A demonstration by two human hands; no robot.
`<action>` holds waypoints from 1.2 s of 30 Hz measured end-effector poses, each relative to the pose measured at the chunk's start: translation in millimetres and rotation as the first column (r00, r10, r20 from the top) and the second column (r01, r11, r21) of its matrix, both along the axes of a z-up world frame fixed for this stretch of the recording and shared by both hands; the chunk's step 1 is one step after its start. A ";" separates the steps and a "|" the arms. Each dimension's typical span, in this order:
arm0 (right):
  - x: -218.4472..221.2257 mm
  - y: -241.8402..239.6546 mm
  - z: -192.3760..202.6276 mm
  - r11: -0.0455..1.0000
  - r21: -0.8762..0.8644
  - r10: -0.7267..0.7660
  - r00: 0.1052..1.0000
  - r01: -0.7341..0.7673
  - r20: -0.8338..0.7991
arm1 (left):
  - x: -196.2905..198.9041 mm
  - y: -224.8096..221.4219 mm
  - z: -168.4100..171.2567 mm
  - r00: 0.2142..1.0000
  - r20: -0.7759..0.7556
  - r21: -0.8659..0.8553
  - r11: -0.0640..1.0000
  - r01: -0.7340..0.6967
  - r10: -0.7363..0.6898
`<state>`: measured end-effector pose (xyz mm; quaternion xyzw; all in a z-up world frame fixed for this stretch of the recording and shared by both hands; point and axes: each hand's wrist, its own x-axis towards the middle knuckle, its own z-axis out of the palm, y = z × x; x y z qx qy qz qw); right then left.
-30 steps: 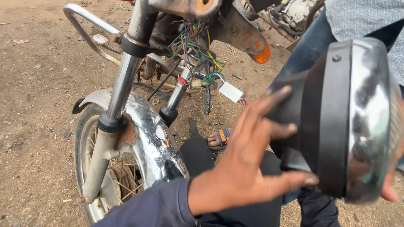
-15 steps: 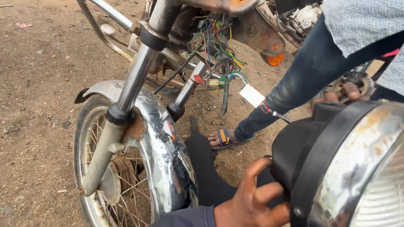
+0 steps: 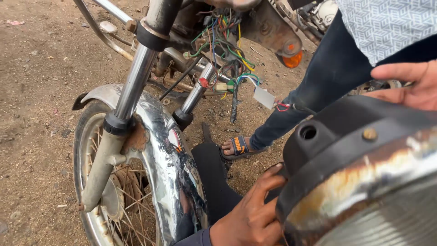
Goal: Repairing and rewiring a motorcycle headlight assembly.
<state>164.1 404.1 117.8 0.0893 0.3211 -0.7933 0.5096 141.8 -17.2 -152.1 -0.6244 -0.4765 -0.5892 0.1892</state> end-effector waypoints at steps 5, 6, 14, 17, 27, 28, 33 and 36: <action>-28.2 -80.9 -13.4 0.993 -0.103 0.054 0.997 -0.049 0.048 | 2.5 -1.3 -1.8 0.987 -0.160 -0.116 0.993 -0.031 0.012; -27.1 -78.9 -14.8 0.994 -0.104 0.050 0.998 -0.045 0.047 | -4.1 -4.8 11.6 0.987 -0.161 -0.116 0.993 -0.027 0.008; -38.2 0.4 -32.1 0.993 0.102 -0.064 0.997 0.059 0.049 | -21.7 -1.3 20.9 0.860 -0.508 -0.249 0.947 -0.204 0.051; -59.0 -113.0 1.0 0.993 0.091 0.100 0.954 -0.077 -0.283 | -48.7 -22.0 74.2 0.827 -0.557 -0.204 0.952 -0.227 0.078; -76.0 -119.3 14.7 0.539 0.842 -0.493 0.820 0.024 0.292 | -137.8 -3.5 103.8 0.689 -0.538 -0.026 0.808 -0.589 0.486; -77.3 -118.4 17.9 0.451 0.892 -0.552 0.788 0.007 0.272 | -144.3 6.8 100.1 0.611 -0.549 0.044 0.750 -0.660 0.570; -86.2 -137.7 23.6 0.725 0.685 -0.403 0.849 0.069 0.341 | -156.2 32.8 93.6 0.515 -0.567 0.124 0.685 -0.718 0.643; -91.4 -179.3 28.1 0.100 0.993 -0.575 0.818 0.056 0.012 | -157.0 36.0 89.1 0.535 -0.565 0.096 0.695 -0.713 0.628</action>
